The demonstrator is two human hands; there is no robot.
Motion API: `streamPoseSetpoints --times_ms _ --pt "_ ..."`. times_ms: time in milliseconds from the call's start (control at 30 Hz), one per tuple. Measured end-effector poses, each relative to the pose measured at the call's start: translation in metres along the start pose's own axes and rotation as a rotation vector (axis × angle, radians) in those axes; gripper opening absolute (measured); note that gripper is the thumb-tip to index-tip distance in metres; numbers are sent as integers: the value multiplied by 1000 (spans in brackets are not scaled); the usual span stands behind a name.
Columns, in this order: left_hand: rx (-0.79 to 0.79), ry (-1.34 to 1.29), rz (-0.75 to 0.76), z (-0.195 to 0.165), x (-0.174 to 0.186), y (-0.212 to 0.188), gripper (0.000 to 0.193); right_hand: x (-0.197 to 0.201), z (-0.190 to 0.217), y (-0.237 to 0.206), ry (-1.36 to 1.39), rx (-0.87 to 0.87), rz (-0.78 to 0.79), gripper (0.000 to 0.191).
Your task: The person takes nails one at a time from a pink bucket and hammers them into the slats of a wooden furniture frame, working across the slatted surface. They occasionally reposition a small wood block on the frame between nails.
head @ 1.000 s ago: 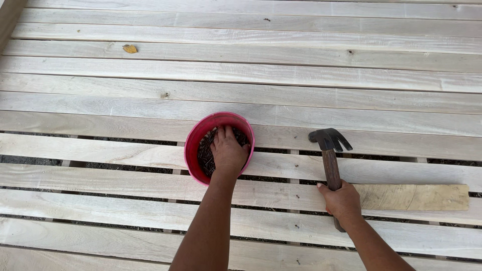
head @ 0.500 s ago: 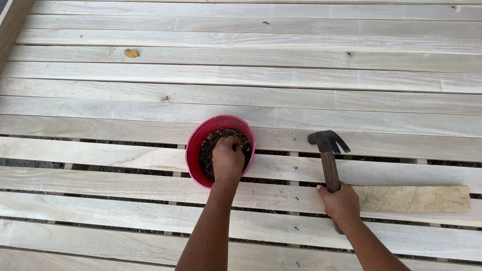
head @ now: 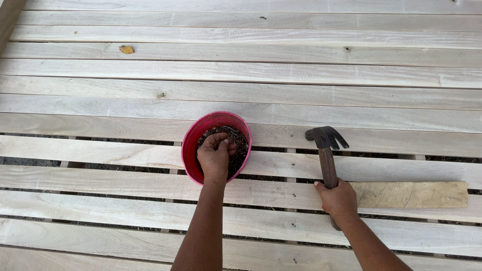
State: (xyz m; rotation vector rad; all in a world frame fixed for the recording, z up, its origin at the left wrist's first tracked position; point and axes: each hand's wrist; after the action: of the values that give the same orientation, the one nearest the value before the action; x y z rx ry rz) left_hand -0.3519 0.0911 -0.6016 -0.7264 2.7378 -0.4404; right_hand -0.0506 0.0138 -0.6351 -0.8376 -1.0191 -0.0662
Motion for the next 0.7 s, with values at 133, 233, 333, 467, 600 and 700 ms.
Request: streamPoseSetpoints --times_ms 133,233,333,467,600,700 --pt "-51 50 0 -1 1 -6 19 1 2 -2 -4 -8 0 38" --pt "-35 101 -41 -4 1 -10 21 3 4 -4 -3 -16 12 39" --pt "-89 69 -50 -5 1 -10 22 5 5 -7 1 -24 22 39" --pt "-83 27 -35 1 3 -7 20 6 7 -9 13 -30 32 39" --pt "-79 31 -36 6 6 -3 17 5 6 -9 13 -26 14 38" --pt "-30 79 6 8 6 -1 22 4 5 -9 13 -18 1 38"
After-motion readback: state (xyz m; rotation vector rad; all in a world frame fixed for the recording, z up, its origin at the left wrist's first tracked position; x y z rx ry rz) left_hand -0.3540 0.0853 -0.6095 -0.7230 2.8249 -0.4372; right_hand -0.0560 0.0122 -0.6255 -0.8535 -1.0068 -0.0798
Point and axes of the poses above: each hand's wrist, its own y-axis towards the middle knuckle, its own x-axis out of the back of the hand, z = x × y, and after that the axes turned 13 degrees about -y, right-handed
